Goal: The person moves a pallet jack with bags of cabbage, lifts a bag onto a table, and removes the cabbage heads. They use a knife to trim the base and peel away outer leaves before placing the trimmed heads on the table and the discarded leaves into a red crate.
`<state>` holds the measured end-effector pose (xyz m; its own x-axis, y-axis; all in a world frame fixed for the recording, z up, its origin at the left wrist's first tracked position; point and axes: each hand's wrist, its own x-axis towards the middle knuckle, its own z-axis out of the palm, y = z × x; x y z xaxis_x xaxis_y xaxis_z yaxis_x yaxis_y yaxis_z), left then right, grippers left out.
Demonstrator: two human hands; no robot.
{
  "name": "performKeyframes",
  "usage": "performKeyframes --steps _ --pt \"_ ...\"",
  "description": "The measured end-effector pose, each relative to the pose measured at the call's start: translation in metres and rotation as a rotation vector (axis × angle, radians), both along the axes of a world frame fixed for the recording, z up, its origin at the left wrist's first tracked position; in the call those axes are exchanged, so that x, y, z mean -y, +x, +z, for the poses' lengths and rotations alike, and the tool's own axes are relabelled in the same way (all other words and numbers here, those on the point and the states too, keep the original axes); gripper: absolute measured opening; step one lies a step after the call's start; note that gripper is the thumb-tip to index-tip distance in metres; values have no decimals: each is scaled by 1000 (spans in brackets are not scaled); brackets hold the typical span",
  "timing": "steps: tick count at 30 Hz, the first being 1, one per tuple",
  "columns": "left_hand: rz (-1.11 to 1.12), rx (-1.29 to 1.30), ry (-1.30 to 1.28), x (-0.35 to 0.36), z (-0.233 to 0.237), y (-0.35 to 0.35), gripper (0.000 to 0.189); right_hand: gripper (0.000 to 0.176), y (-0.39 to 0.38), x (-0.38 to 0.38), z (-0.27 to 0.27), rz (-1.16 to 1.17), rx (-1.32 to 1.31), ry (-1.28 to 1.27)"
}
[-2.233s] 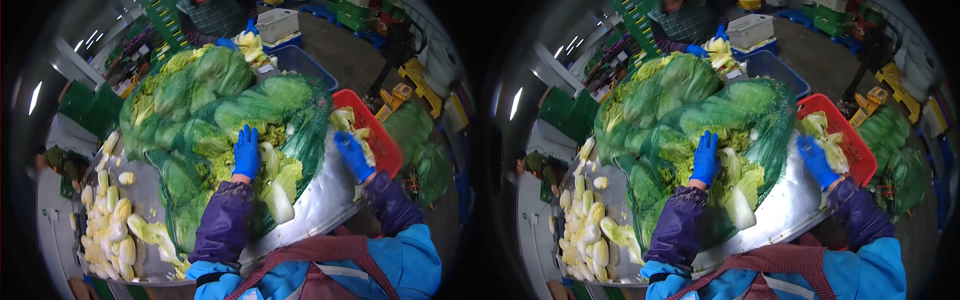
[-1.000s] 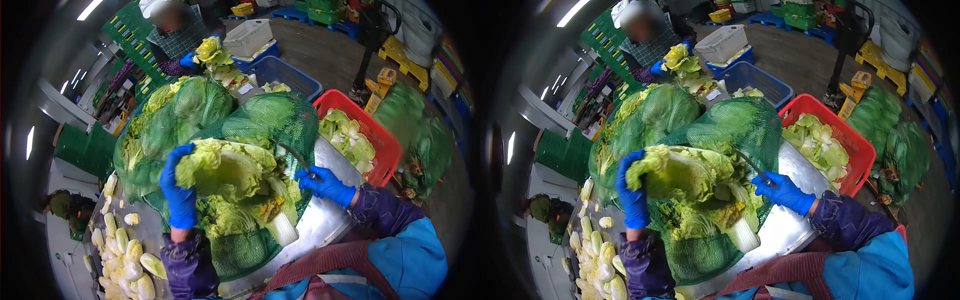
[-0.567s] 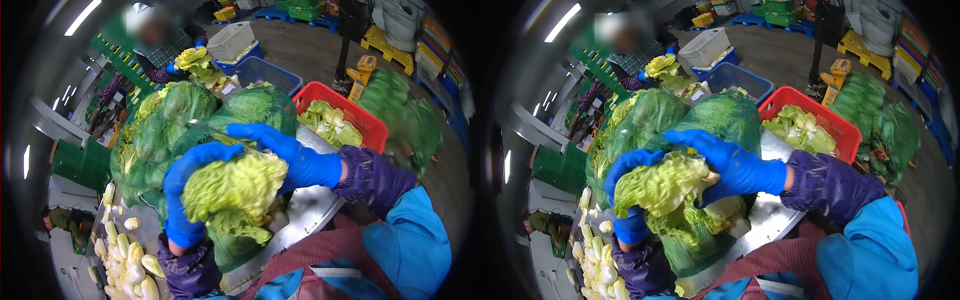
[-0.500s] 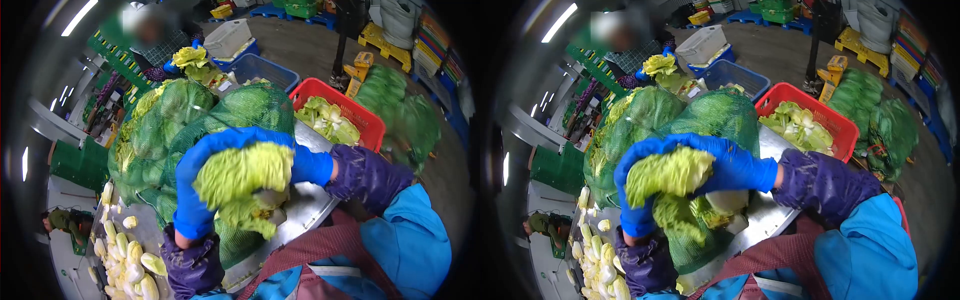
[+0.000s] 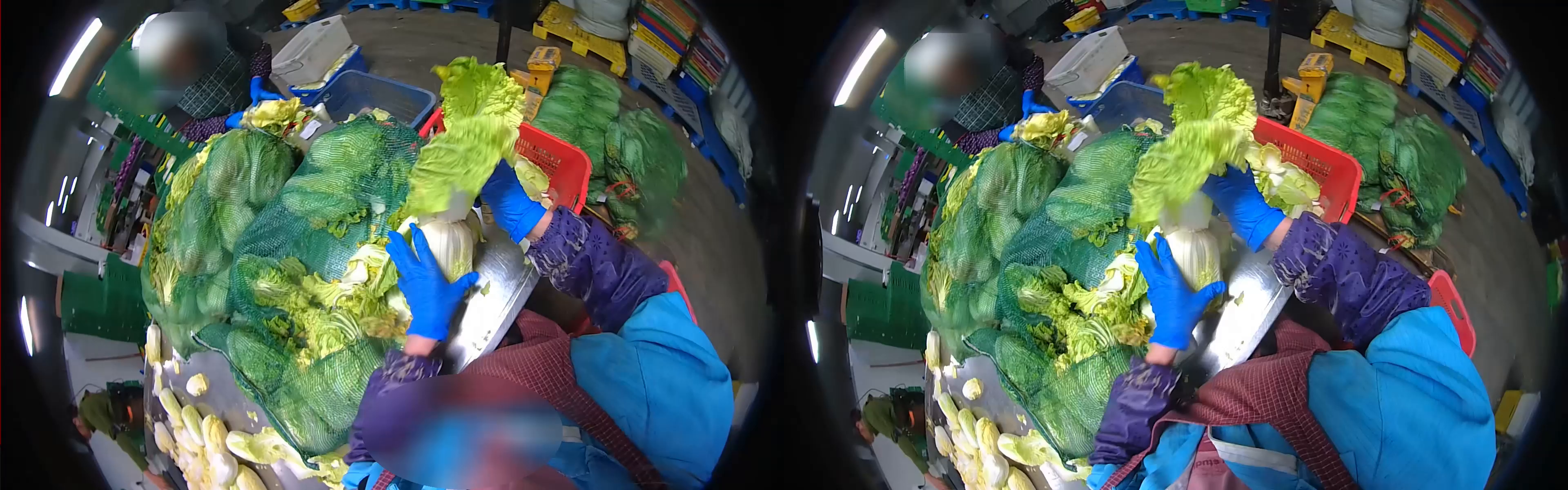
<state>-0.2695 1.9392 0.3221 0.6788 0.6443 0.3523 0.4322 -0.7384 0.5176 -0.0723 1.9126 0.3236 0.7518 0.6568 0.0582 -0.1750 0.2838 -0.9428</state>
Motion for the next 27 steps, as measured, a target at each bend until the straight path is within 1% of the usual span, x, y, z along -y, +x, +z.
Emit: performKeyframes --steps 1,3,5,7,8,10,12,13,15,16,18,19,21,22,23,25,26,27 --pt "-7 1 -1 -5 -10 3 107 38 10 4 -5 -14 30 -22" --pt "-52 -68 -50 -14 -14 8 111 36 20 13 7 -42 91 -66" --pt "-48 -77 -56 -15 -11 13 111 22 45 31 25 23 -264 -541" --pt "-5 -191 -147 -16 -10 18 113 21 68 52 -15 69 -140 -508" --pt "-42 -119 -147 -22 -13 16 109 22 65 71 -9 104 -90 -676" --pt "-82 -91 -197 -36 -16 15 110 22 66 107 -49 179 186 -762" --pt "-116 -34 -252 -41 -22 16 114 23 38 135 -59 262 440 -682" --pt "-117 -34 -253 -41 -22 17 114 23 26 139 -54 262 440 -684" --pt "-179 -27 -284 -38 -22 18 113 26 5 137 -35 353 868 -520" --pt "-179 -32 -287 -34 -22 19 113 26 0 129 -27 355 863 -521" --pt "-114 -70 -170 -25 -21 21 114 28 -5 107 -12 390 1067 -514" --pt "-115 -72 -167 -22 -18 22 114 28 -4 100 -12 388 1065 -511" --pt "-80 -153 -127 -19 -14 23 116 29 1 88 -15 438 1318 -627" --pt "-85 -154 -110 -19 -15 23 116 29 5 84 -18 491 1334 -692" --pt "-87 -154 -111 -20 -16 24 116 29 6 82 -15 492 1333 -694" --pt "-60 -230 -97 -19 -18 26 115 29 8 78 -9 656 755 -861" --pt "-59 -232 -103 -18 -18 28 115 29 13 75 -12 661 753 -865" --pt "-49 -285 -92 -16 -17 32 115 30 21 73 -18 689 909 -875"
